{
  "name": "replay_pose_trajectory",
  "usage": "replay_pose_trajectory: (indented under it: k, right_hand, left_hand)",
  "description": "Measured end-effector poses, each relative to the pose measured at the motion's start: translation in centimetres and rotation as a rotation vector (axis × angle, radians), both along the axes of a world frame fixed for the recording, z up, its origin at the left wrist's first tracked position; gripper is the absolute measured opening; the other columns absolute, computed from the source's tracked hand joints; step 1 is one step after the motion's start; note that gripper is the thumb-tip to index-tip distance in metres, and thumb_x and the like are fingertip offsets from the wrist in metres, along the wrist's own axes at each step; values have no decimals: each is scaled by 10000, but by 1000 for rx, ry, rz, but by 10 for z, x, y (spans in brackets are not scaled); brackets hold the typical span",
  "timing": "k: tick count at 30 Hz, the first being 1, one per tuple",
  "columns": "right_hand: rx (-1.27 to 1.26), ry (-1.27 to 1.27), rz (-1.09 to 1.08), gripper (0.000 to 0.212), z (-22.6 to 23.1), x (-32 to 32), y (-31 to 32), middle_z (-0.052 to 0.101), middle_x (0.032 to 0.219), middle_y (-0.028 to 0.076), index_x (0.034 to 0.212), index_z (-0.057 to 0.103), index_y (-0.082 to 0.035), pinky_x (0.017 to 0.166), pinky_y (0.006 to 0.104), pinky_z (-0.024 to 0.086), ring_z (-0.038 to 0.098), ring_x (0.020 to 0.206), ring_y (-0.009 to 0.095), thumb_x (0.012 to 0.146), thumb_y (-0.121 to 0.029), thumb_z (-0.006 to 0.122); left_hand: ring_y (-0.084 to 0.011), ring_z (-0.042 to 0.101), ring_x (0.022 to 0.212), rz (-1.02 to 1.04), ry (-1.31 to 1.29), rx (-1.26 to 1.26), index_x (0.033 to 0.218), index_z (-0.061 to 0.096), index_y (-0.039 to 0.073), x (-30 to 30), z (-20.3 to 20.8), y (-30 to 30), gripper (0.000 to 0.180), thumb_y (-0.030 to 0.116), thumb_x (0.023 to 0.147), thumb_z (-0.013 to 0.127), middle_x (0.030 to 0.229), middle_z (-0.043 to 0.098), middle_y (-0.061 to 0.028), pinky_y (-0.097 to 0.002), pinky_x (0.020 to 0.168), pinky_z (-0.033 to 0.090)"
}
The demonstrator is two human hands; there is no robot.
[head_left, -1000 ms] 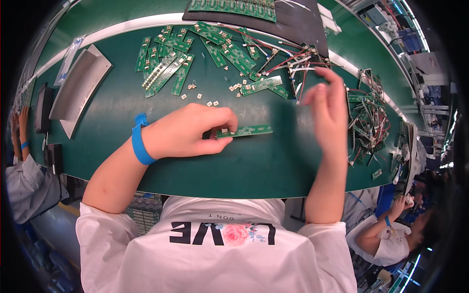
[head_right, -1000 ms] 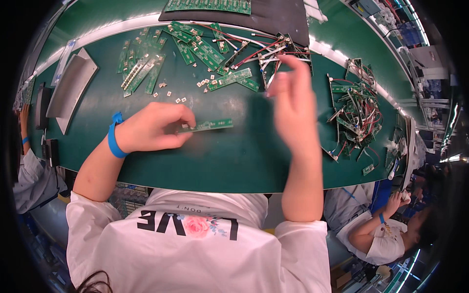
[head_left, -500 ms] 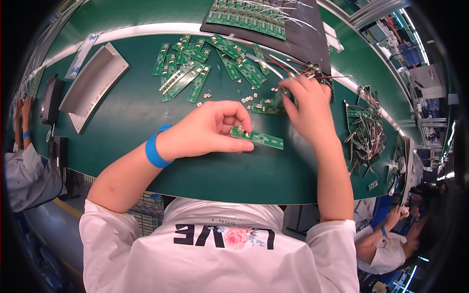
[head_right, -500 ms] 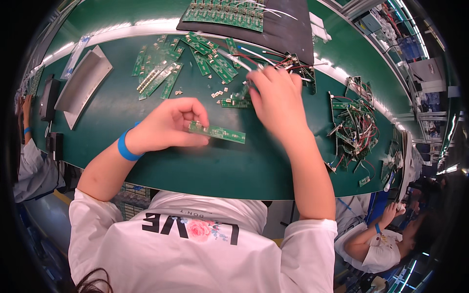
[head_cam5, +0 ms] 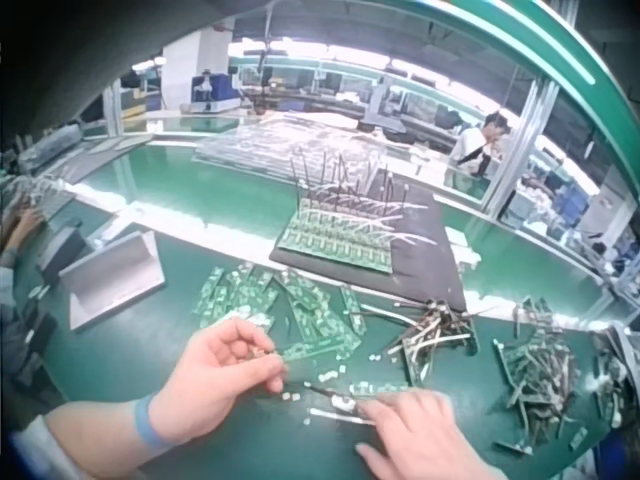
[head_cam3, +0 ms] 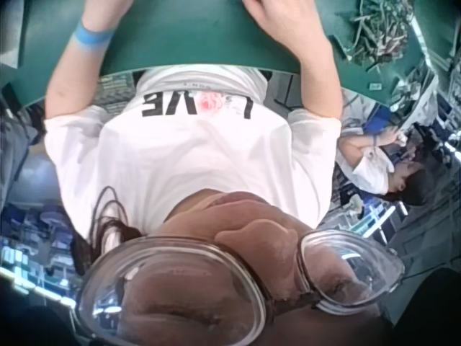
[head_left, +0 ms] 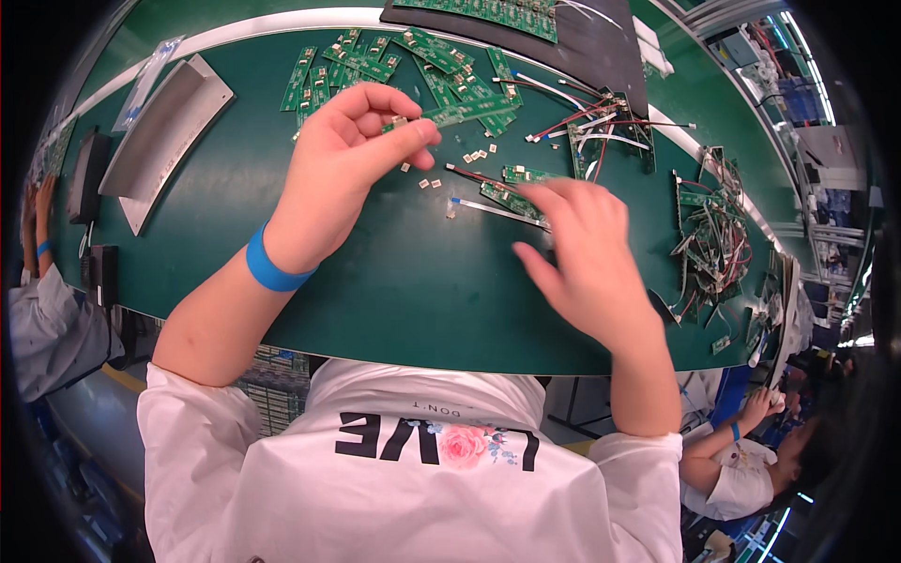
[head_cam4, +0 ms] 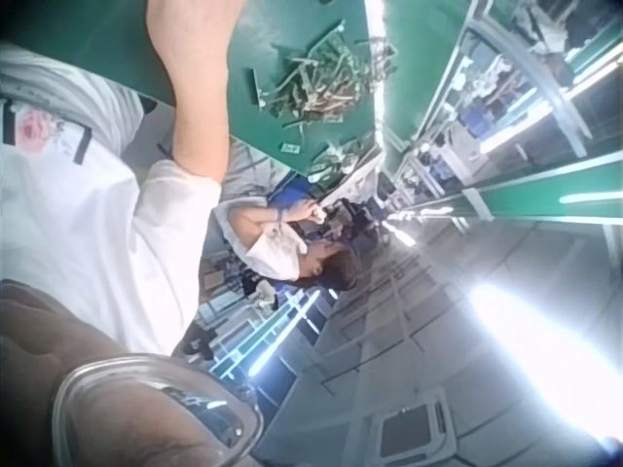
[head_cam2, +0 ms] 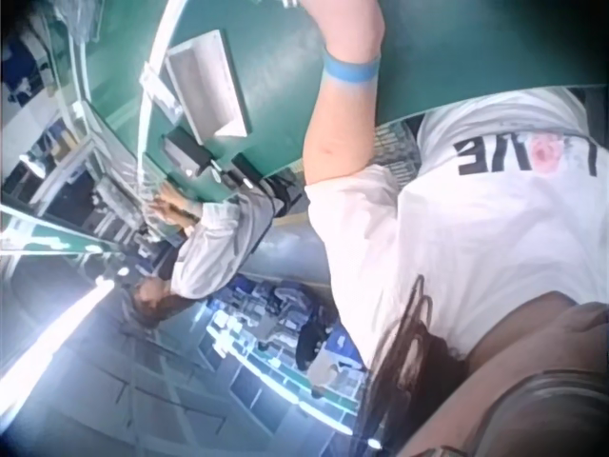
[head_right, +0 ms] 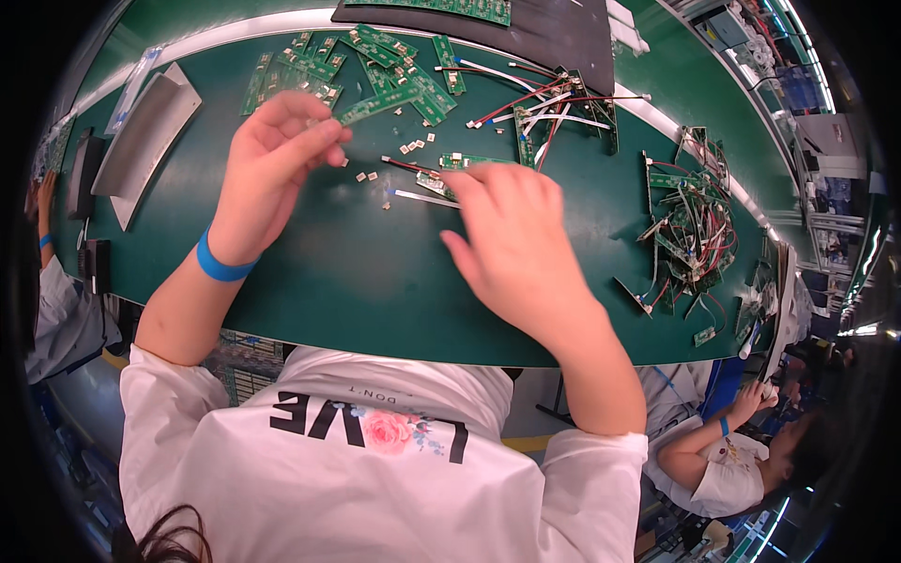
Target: The person assembles electronic components onto printed circuit boards and attaches wiring harnesses by hand.
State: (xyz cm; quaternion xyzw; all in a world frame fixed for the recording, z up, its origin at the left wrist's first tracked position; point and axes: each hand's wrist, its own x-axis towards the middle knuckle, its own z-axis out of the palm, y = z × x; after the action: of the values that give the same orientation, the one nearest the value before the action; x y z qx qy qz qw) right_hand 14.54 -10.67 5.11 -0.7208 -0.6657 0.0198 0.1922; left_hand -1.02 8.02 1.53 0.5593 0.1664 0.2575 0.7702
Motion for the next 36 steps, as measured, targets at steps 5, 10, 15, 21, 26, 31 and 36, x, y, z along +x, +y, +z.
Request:
replay_pose_trajectory:
  k: [5, 10, 15, 21, 26, 31, 36]
  right_hand:
    - [7, -264, 48, 205, -33, -9, 23, 518, 922, 66, 917, 629, -48, 908, 416, 351, 504, 928, 238, 722, -97, 671]
    - [23, -236, 9, 122, -46, 1, 19, 517, 845, 58, 841, 640, -42, 905, 411, 351, 505, 895, 233, 735, -99, 657]
    - [8, -181, -11, 80, -44, 1, 23, 517, 824, 54, 805, 607, -50, 895, 402, 351, 504, 881, 234, 742, -74, 650]
    - [152, 166, 18, 142, -40, 12, 8, 554, 795, 80, 834, 512, -40, 822, 381, 395, 549, 782, 266, 765, 7, 627]
    - [38, 1010, -190, 97, -41, 13, 10, 540, 791, 28, 875, 491, -21, 607, 254, 411, 501, 688, 102, 879, -35, 587]
    - [1, 1035, -170, 165, -33, 15, 12, 497, 770, -3, 931, 584, 11, 605, 215, 383, 452, 678, 65, 961, -124, 495]
    - [-78, 1033, -208, 347, -33, 26, 6, 490, 764, -1, 1012, 642, 35, 602, 218, 377, 441, 674, 64, 1000, -231, 421]
  left_hand:
    - [-134, 626, 809, 104, -31, -73, 1013, 579, 46, -1, 0, -1, 167, 60, 855, 633, 896, 658, -83, -249, 736, 464]
    - [-142, 628, 813, 90, -23, -55, 1012, 574, 43, -2, 3, -3, 164, 57, 859, 630, 878, 650, -75, -262, 755, 471]
    - [-152, 632, 823, 82, 7, -33, 1008, 567, 36, -2, 0, -4, 159, 51, 861, 625, 840, 635, -62, -282, 799, 481]
    - [-151, 630, 826, 89, 44, -26, 1006, 562, 28, -2, 0, -5, 156, 38, 861, 618, 837, 632, -61, -285, 811, 481]
    - [-146, 626, 795, -15, 119, -81, 968, 556, 20, -1, 3, -10, 138, 32, 847, 621, 852, 629, -75, -255, 783, 476]
    - [-123, 620, 754, -221, 274, 0, 933, 550, 10, -4, 6, -12, 133, -1, 828, 631, 861, 609, -65, -232, 705, 483]
    - [-117, 625, 745, -303, 332, 80, 914, 541, -1, -3, 10, -15, 137, -28, 821, 637, 863, 595, -55, -227, 682, 497]
